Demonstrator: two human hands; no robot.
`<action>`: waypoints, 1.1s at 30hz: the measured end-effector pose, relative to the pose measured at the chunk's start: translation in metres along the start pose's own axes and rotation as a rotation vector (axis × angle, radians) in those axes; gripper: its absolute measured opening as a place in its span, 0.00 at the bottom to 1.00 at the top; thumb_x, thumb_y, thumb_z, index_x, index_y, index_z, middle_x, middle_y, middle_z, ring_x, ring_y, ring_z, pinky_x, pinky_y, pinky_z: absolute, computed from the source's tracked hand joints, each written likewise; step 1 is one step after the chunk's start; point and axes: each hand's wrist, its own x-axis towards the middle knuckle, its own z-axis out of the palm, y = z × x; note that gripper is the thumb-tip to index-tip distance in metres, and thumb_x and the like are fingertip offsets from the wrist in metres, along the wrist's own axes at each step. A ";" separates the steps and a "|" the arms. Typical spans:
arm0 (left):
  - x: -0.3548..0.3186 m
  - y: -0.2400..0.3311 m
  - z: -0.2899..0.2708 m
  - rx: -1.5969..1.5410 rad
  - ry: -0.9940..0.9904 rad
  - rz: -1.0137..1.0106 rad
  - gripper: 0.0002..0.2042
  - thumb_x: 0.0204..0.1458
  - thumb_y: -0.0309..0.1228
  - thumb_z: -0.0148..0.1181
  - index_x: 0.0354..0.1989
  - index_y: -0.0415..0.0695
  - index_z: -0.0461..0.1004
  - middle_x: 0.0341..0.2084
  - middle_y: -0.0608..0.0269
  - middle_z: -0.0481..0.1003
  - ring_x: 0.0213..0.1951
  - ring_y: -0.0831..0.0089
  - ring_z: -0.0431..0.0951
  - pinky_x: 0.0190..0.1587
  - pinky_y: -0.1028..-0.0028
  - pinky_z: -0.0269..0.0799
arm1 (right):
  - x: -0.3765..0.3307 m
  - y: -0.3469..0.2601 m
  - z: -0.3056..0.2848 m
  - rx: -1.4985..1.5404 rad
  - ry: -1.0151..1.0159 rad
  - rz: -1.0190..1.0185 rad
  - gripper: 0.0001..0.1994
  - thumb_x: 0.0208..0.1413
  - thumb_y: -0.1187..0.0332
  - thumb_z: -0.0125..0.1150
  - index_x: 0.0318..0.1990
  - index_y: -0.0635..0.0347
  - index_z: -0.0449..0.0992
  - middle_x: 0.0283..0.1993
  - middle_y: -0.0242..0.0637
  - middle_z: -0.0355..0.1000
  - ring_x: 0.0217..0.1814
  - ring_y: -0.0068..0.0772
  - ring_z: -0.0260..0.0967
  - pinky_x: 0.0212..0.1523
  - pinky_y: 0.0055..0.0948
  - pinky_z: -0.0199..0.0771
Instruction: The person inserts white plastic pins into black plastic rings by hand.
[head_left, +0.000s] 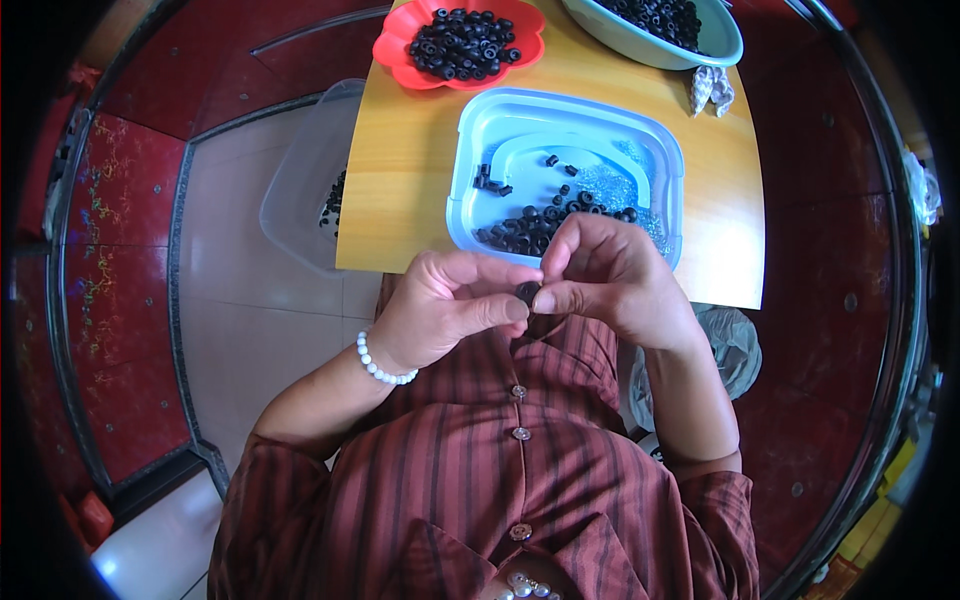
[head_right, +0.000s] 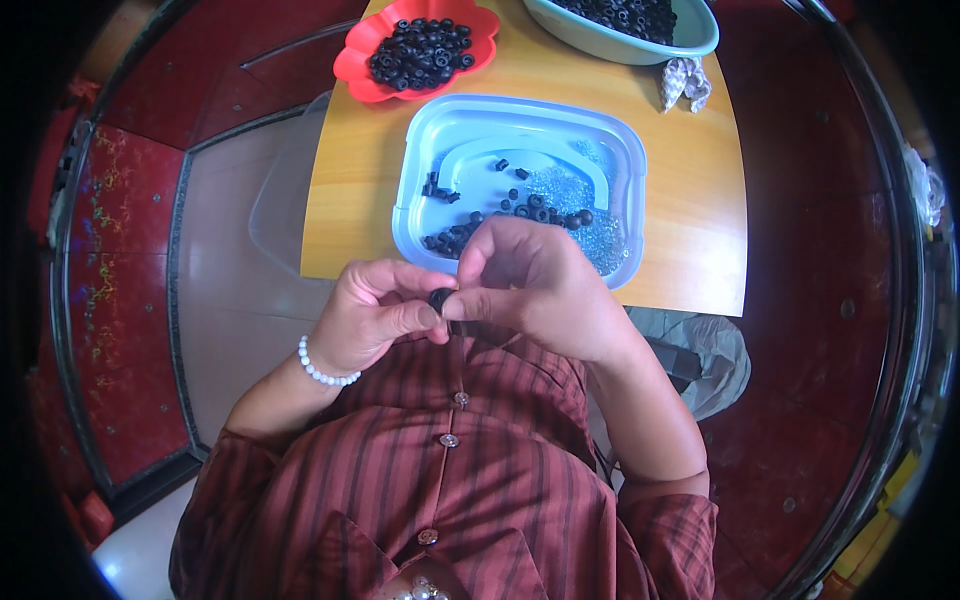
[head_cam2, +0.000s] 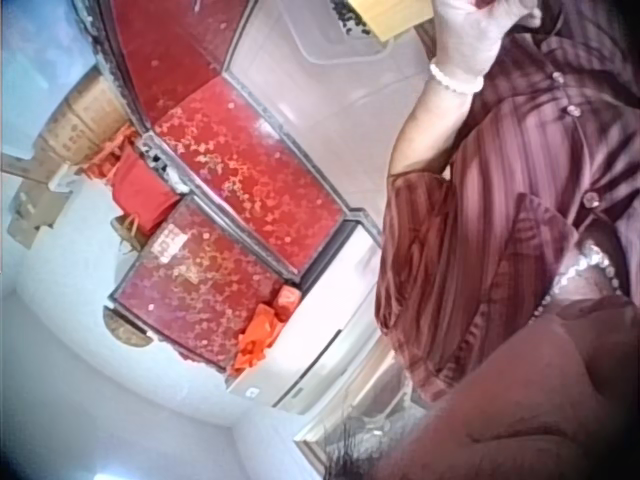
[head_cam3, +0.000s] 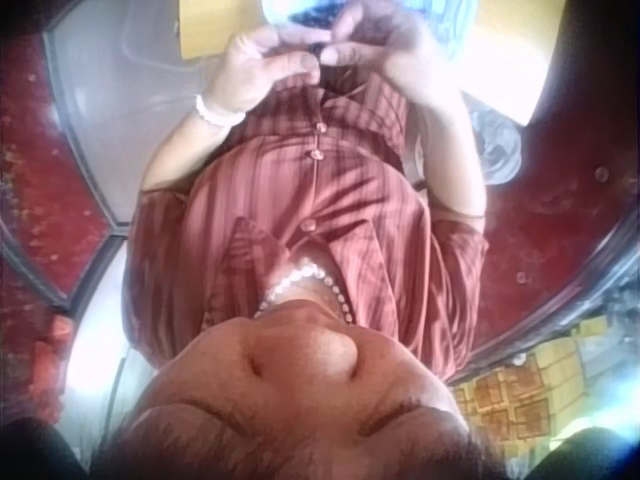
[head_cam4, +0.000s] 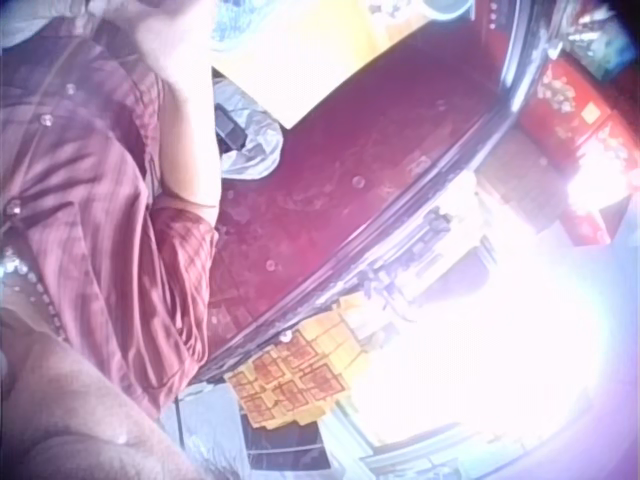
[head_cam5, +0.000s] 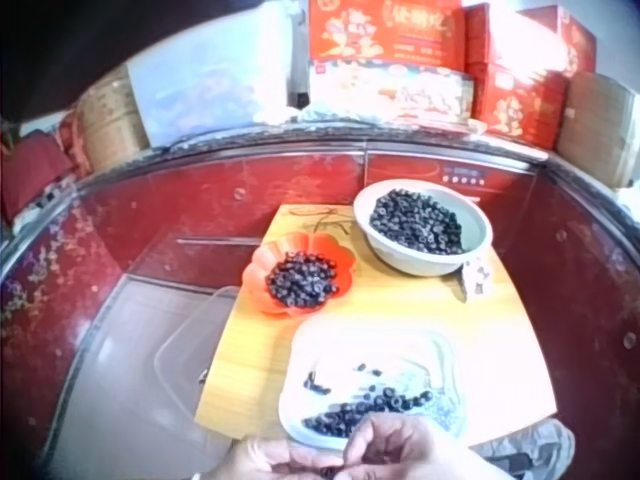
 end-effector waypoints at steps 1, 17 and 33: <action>0.000 -0.006 -0.004 -0.036 -0.044 0.009 0.12 0.49 0.19 0.60 0.44 0.36 0.74 0.34 0.54 0.77 0.32 0.71 0.79 0.38 0.75 0.79 | 0.002 0.005 0.000 0.136 -0.091 0.016 0.09 0.46 0.77 0.67 0.29 0.65 0.71 0.28 0.33 0.73 0.28 0.18 0.69 0.27 0.18 0.68; 0.004 -0.016 -0.038 -0.877 -0.195 -0.084 0.12 0.54 0.23 0.54 0.47 0.42 0.71 0.39 0.55 0.73 0.33 0.76 0.72 0.35 0.76 0.80 | 0.096 0.031 0.005 -1.206 0.119 -0.406 0.08 0.44 0.74 0.55 0.32 0.67 0.73 0.31 0.49 0.72 0.34 0.47 0.73 0.38 0.37 0.73; -0.001 -0.013 -0.019 -0.720 -0.194 0.008 0.15 0.57 0.22 0.50 0.53 0.39 0.67 0.44 0.51 0.74 0.43 0.68 0.78 0.42 0.73 0.80 | 0.009 0.004 -0.001 0.373 0.121 0.039 0.09 0.47 0.78 0.64 0.38 0.68 0.77 0.32 0.36 0.75 0.31 0.24 0.72 0.35 0.21 0.73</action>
